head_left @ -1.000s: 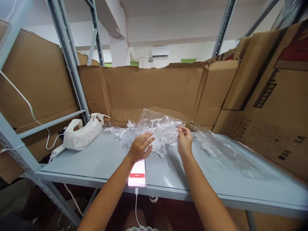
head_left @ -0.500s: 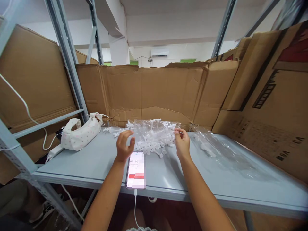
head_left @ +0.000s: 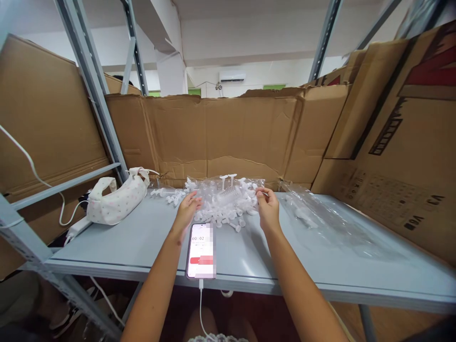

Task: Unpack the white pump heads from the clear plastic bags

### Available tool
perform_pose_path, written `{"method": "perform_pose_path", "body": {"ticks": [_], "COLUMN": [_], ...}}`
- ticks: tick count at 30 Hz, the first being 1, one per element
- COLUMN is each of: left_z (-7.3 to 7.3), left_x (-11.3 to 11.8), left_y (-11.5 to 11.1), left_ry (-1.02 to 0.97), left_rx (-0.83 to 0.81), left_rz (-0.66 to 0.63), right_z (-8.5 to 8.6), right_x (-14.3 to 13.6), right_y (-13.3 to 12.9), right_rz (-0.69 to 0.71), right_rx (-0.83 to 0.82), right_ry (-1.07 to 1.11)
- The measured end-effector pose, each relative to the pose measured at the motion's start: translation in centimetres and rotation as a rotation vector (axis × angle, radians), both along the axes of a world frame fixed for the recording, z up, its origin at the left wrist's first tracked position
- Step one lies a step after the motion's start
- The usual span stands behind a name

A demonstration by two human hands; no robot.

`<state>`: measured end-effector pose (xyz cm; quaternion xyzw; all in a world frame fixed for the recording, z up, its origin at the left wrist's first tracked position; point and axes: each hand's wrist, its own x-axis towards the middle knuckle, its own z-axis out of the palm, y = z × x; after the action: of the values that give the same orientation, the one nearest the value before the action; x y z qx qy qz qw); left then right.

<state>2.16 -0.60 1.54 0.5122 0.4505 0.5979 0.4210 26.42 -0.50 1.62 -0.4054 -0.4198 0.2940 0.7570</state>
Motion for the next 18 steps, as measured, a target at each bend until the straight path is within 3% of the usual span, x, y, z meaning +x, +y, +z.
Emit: {"method": "perform_pose_path", "body": {"ticks": [11,18], "left_z": [0.8,1.0], "left_x": [-0.4,-0.7], "left_y": [-1.4,-1.5], "left_ry": [-0.038,-0.208], "left_rx": [-0.161,-0.176], "left_rz": [-0.266,-0.396], "right_z": [0.4,1.7], "right_x": [0.5,0.7], "right_y": [-0.5,-1.6], "right_rz": [0.191,0.57], "right_rx": [-0.079,0.028], "right_ry": [0.144,0.296]}}
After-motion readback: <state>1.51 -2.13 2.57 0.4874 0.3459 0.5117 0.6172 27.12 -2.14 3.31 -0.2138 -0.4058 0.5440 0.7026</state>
